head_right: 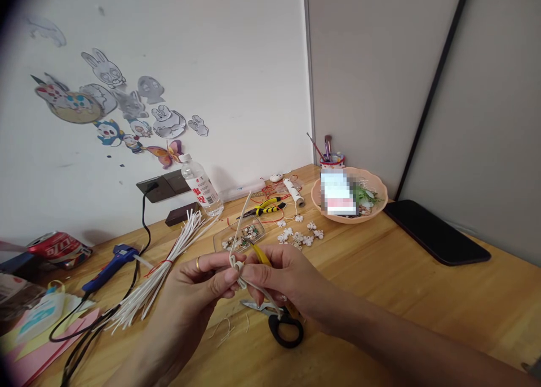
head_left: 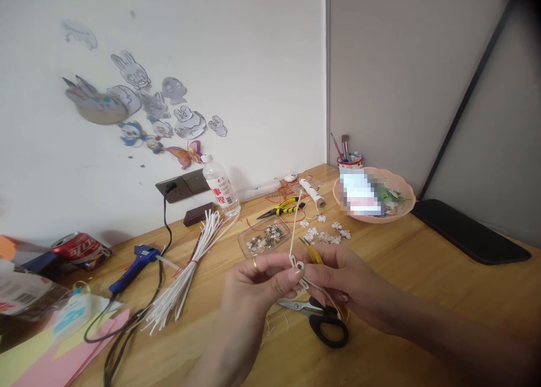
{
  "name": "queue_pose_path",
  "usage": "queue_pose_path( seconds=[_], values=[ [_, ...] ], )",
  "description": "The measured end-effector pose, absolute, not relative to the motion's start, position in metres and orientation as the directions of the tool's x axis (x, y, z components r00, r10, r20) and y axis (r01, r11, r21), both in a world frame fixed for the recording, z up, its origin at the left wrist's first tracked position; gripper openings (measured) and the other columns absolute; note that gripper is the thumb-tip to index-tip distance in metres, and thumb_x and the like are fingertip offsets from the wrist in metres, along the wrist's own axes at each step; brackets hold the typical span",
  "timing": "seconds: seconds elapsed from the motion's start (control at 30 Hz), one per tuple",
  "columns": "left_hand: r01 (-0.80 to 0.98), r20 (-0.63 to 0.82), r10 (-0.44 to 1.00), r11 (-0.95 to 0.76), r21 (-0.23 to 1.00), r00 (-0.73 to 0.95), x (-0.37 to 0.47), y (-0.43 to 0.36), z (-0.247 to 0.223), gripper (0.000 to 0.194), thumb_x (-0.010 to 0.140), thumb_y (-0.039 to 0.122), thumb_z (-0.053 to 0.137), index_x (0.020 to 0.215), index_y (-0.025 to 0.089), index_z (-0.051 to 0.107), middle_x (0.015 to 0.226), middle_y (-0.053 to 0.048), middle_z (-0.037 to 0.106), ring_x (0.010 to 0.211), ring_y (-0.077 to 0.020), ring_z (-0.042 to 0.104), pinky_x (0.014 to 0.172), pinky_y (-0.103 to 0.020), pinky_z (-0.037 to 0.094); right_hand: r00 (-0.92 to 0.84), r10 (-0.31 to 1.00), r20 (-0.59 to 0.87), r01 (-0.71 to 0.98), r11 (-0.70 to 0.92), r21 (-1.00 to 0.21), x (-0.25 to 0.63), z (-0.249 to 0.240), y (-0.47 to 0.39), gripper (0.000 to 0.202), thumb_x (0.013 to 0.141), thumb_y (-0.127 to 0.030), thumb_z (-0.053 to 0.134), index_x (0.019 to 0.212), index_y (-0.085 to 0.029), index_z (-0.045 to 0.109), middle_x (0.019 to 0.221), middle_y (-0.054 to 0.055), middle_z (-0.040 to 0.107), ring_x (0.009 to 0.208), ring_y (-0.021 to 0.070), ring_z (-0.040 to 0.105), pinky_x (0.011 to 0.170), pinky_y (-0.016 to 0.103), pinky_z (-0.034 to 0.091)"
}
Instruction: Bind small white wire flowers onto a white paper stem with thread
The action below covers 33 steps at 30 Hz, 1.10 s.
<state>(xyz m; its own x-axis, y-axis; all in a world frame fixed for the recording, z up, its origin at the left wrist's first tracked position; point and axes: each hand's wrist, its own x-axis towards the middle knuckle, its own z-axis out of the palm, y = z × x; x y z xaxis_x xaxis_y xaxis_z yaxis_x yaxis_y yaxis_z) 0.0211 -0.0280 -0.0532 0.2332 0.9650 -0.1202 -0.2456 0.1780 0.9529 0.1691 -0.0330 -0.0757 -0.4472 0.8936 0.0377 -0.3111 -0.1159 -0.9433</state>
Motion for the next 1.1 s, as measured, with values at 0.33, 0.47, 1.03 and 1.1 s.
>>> queue_pose_path(
  seconds=[0.33, 0.47, 1.03, 1.1],
  values=[
    [-0.217, -0.08, 0.969, 0.132, 0.967, 0.233, 0.021, -0.029, -0.057, 0.008, 0.056, 0.016, 0.073, 0.063, 0.017, 0.07, 0.057, 0.002, 0.068, 0.051, -0.0052, 0.052, 0.05, -0.013, 0.04, -0.497, 0.868, 0.012, -0.373, -0.201, -0.906, 0.168, -0.078, -0.033, 0.021, 0.077, -0.033, 0.056, 0.068, -0.014, 0.051, 0.044, -0.007, 0.044, 0.036, 0.0018, 0.021, 0.036, 0.018, 0.012],
    [-0.208, -0.107, 0.97, 0.153, 0.966, 0.218, 0.022, -0.029, -0.059, 0.008, 0.057, 0.018, 0.073, 0.063, 0.015, 0.068, 0.056, 0.002, 0.066, 0.052, -0.0049, 0.052, 0.051, -0.013, 0.04, -0.518, 0.855, -0.028, -0.322, -0.225, -0.919, 0.168, -0.075, -0.032, 0.023, 0.075, -0.035, 0.056, 0.068, -0.014, 0.049, 0.048, -0.007, 0.044, 0.036, 0.0021, 0.02, 0.036, 0.018, 0.012],
    [-0.299, -0.178, 0.977, 0.206, 0.932, 0.117, 0.024, -0.022, -0.067, 0.01, 0.057, 0.018, 0.073, 0.064, 0.015, 0.066, 0.056, 0.002, 0.065, 0.05, -0.0055, 0.054, 0.052, -0.014, 0.046, -0.215, 0.959, 0.183, 0.148, 0.218, -0.965, 0.169, -0.078, -0.035, 0.021, 0.075, -0.034, 0.056, 0.063, -0.016, 0.053, 0.054, -0.005, 0.039, 0.05, 0.0071, 0.032, 0.043, 0.019, 0.025],
    [-0.311, -0.184, 0.977, 0.209, 0.927, 0.107, 0.024, -0.022, -0.065, 0.012, 0.054, 0.017, 0.074, 0.063, 0.015, 0.067, 0.057, 0.002, 0.066, 0.05, -0.0055, 0.056, 0.052, -0.013, 0.046, -0.233, 0.958, 0.168, 0.085, 0.192, -0.978, 0.17, -0.076, -0.034, 0.02, 0.074, -0.033, 0.058, 0.065, -0.016, 0.056, 0.055, -0.004, 0.045, 0.049, 0.0069, 0.035, 0.043, 0.019, 0.027]
  ],
)
